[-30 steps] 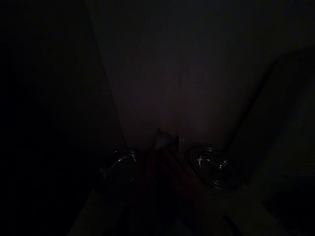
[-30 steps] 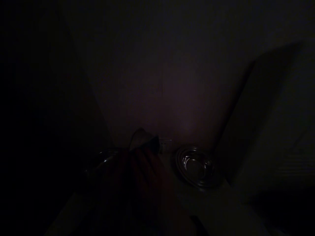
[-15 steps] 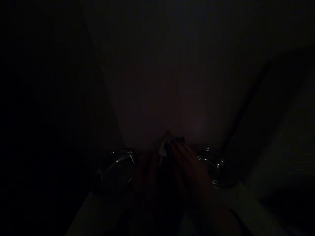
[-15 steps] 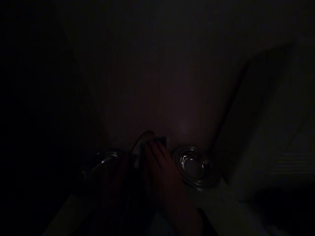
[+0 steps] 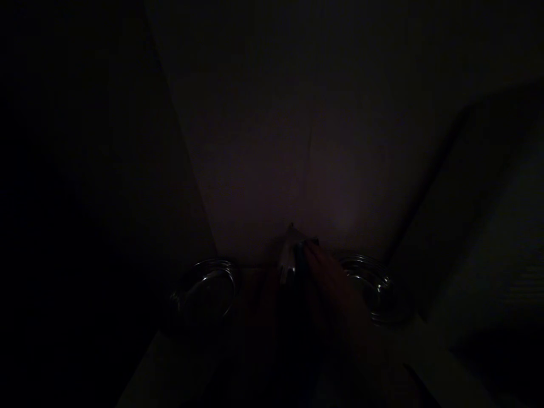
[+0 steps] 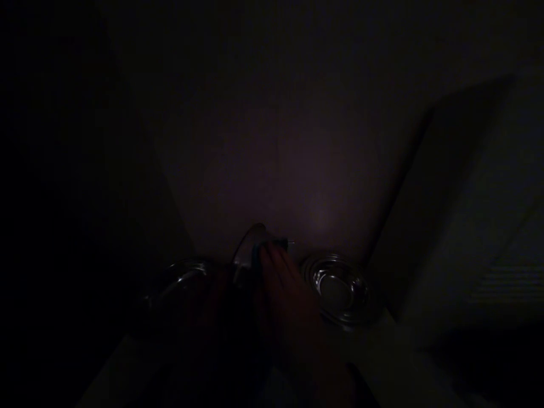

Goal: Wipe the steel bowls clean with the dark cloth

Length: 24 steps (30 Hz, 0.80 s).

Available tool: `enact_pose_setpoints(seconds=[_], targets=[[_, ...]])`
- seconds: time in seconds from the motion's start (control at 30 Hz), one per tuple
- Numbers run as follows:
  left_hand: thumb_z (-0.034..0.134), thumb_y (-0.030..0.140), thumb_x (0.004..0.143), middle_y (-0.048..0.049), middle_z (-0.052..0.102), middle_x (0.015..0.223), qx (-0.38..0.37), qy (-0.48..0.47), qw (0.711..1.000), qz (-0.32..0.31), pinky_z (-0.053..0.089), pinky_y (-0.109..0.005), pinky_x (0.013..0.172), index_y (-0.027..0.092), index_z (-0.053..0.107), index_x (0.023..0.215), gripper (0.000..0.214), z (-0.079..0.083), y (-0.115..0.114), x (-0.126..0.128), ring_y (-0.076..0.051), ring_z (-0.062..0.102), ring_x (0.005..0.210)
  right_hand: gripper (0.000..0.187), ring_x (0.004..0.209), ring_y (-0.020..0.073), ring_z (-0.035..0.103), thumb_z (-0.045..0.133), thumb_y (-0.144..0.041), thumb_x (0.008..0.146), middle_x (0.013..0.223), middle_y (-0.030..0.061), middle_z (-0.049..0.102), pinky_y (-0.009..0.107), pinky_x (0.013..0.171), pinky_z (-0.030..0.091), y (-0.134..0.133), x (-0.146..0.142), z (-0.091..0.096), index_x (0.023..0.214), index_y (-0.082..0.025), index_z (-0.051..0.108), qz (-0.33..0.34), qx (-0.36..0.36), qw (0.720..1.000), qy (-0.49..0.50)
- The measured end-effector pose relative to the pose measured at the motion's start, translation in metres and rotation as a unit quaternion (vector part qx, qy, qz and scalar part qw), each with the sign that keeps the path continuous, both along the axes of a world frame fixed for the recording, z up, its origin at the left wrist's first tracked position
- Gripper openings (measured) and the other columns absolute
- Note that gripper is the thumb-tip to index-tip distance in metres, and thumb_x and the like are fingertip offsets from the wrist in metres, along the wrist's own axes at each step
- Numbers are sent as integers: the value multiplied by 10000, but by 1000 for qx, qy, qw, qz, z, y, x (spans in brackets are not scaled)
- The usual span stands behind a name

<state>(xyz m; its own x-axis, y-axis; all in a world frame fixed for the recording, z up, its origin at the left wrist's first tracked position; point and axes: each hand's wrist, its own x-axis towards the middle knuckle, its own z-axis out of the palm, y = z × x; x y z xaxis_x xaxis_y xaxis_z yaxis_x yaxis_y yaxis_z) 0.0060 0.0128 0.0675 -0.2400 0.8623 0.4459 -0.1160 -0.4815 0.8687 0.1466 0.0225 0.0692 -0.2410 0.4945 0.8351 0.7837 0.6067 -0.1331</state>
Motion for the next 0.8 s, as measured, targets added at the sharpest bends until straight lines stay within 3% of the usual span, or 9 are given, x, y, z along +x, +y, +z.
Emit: enact_pose_setpoints(seconds=[0.1, 0.23, 0.47, 0.67, 0.8], targets=[[623, 322, 851, -25, 748, 840, 3, -6, 1000, 5, 534, -279, 831, 215, 682, 822, 126, 0, 2, 5, -214, 676, 994, 544, 1290, 258, 504, 386, -165, 958, 1404, 134, 536, 472, 1004, 507, 3, 6, 4, 1498, -182, 324, 4, 1, 1000, 30], [609, 326, 861, -25, 749, 882, 9, -14, 1000, 11, 540, -278, 818, 223, 672, 856, 121, 2, 6, 5, -212, 674, 1019, 558, 1298, 281, 491, 419, -157, 937, 1395, 138, 543, 485, 986, 517, -3, 1, 2, 1489, -160, 344, -3, 32, 999, -1], [646, 321, 839, -32, 755, 938, 5, -11, 1000, 13, 544, -281, 816, 225, 674, 875, 107, 7, 3, -7, -223, 672, 1032, 403, 1325, 313, 441, 483, -126, 916, 1376, 148, 562, 482, 986, 505, -16, -16, -7, 1310, -83, 556, 9, 95, 994, -56], [563, 386, 900, -35, 739, 956, -9, -6, 1000, 0, 540, -317, 824, 187, 679, 952, 236, 5, 0, 6, -199, 677, 956, 418, 1241, 287, 534, 435, -147, 923, 1346, 149, 587, 457, 937, 536, -7, 0, 4, 1324, -83, 539, -26, 50, 997, -48], [551, 379, 910, -71, 656, 1105, -16, -2, 1000, -15, 549, -374, 815, 160, 624, 1095, 296, 3, 2, 13, -178, 643, 936, 396, 1193, 262, 578, 409, -158, 941, 1306, 150, 618, 444, 948, 535, 2, 13, 11, 1303, -87, 551, -24, 33, 999, -6]])
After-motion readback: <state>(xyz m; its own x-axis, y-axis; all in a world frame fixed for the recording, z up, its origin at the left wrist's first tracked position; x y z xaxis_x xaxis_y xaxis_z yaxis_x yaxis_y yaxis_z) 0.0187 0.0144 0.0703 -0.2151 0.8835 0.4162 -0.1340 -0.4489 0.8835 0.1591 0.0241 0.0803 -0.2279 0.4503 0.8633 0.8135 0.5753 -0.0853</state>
